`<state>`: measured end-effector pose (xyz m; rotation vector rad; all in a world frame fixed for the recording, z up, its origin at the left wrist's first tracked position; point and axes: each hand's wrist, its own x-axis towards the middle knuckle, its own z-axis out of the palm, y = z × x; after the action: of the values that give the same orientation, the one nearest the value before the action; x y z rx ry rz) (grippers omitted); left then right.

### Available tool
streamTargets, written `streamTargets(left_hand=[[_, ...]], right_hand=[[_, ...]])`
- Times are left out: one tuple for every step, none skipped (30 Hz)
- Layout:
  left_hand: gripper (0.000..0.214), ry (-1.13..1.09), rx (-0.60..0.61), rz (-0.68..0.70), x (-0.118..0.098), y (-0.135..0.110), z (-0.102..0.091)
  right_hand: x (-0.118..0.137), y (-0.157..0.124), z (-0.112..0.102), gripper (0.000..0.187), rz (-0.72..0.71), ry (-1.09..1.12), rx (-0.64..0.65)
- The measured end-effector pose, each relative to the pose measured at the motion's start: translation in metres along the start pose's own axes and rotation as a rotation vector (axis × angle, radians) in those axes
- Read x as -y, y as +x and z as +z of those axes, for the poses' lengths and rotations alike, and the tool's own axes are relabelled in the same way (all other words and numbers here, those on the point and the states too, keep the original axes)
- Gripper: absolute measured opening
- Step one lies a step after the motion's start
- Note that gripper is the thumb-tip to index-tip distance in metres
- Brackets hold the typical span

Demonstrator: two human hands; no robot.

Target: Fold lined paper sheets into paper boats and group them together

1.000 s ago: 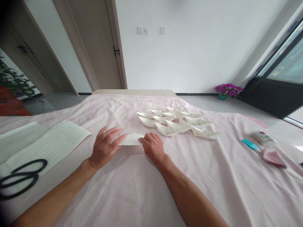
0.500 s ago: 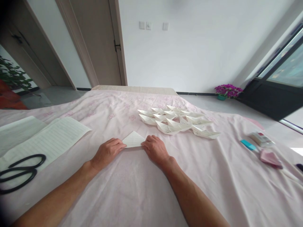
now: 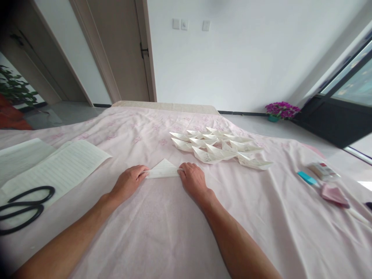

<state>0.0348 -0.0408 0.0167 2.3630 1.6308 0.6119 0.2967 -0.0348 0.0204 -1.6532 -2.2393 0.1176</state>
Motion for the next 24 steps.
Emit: streamTargets(left_hand=[[0.016,0.013,0.005,-0.008,0.0,0.0,0.0],[0.016,0.026,0.007,-0.012,0.0,0.0,0.0],[0.017,0.038,0.009,-0.013,0.0,0.0,0.0],[0.018,0.051,0.008,-0.013,0.001,-0.001,0.0],[0.02,0.066,0.0,-0.013,0.001,-0.001,0.0],[0.022,0.087,-0.013,-0.008,0.001,-0.001,0.0],[0.026,0.116,-0.036,0.002,0.001,-0.001,0.0],[0.03,0.151,-0.067,0.023,0.001,-0.001,0.0],[0.034,0.184,-0.102,0.061,0.001,-0.001,0.001],[0.037,0.208,-0.13,0.121,0.0,-0.002,0.003],[0.039,0.214,-0.137,0.203,0.0,-0.002,0.005],[0.041,0.204,-0.12,0.296,-0.001,-0.002,0.008],[0.043,0.185,-0.086,0.383,-0.002,-0.003,0.011],[0.046,0.164,-0.045,0.453,-0.002,-0.003,0.015],[0.049,0.152,-0.012,0.494,-0.004,-0.004,0.019],[0.051,0.15,0.007,0.51,-0.005,-0.004,0.022],[0.051,0.157,0.009,0.508,-0.007,-0.005,0.025],[0.049,0.168,0.002,0.497,-0.009,-0.005,0.028],[0.045,0.177,-0.003,0.49,-0.011,-0.006,0.03],[0.042,0.185,-0.004,0.488,-0.013,-0.007,0.031],[0.04,0.191,-0.002,0.486,-0.016,-0.008,0.031],[0.041,0.196,-0.001,0.482,-0.017,-0.009,0.032],[0.044,0.2,0.0,0.475,-0.019,-0.01,0.032],[0.047,0.205,0.0,0.469,-0.02,-0.012,0.031]], right_hand=[[0.0,0.0,0.001,0.014,0.008,-0.007,-0.002],[0.001,0.001,0.002,0.014,0.018,-0.013,-0.004],[0.001,0.001,0.003,0.014,0.026,-0.018,-0.006],[0.001,0.001,0.003,0.014,0.035,-0.021,-0.007],[0.0,0.001,0.004,0.014,0.042,-0.021,-0.007],[0.0,0.001,0.005,0.014,0.047,-0.017,-0.007],[0.0,0.001,0.006,0.014,0.051,-0.01,-0.009],[-0.001,0.001,0.007,0.014,0.053,-0.002,-0.013],[-0.002,0.001,0.007,0.014,0.057,0.005,-0.019],[-0.003,0.001,0.008,0.015,0.061,0.009,-0.028],[-0.004,0.001,0.008,0.016,0.066,0.006,-0.041],[-0.005,0.001,0.007,0.017,0.068,-0.007,-0.059],[-0.005,0.0,0.007,0.019,0.063,-0.031,-0.082],[-0.005,0.0,0.006,0.021,0.049,-0.062,-0.109],[-0.004,-0.001,0.005,0.024,0.022,-0.092,-0.136],[-0.002,-0.002,0.004,0.026,-0.023,-0.113,-0.157],[0.001,-0.004,0.004,0.028,-0.085,-0.115,-0.166],[0.005,-0.006,0.005,0.03,-0.163,-0.097,-0.154],[0.01,-0.008,0.006,0.033,-0.249,-0.063,-0.123],[0.015,-0.01,0.008,0.034,-0.336,-0.02,-0.08],[0.021,-0.013,0.011,0.038,-0.413,0.018,-0.022],[0.025,-0.016,0.014,0.045,-0.457,0.038,0.02],[0.029,-0.019,0.017,0.052,-0.462,0.041,0.028],[0.031,-0.021,0.02,0.058,-0.464,0.034,0.037]])
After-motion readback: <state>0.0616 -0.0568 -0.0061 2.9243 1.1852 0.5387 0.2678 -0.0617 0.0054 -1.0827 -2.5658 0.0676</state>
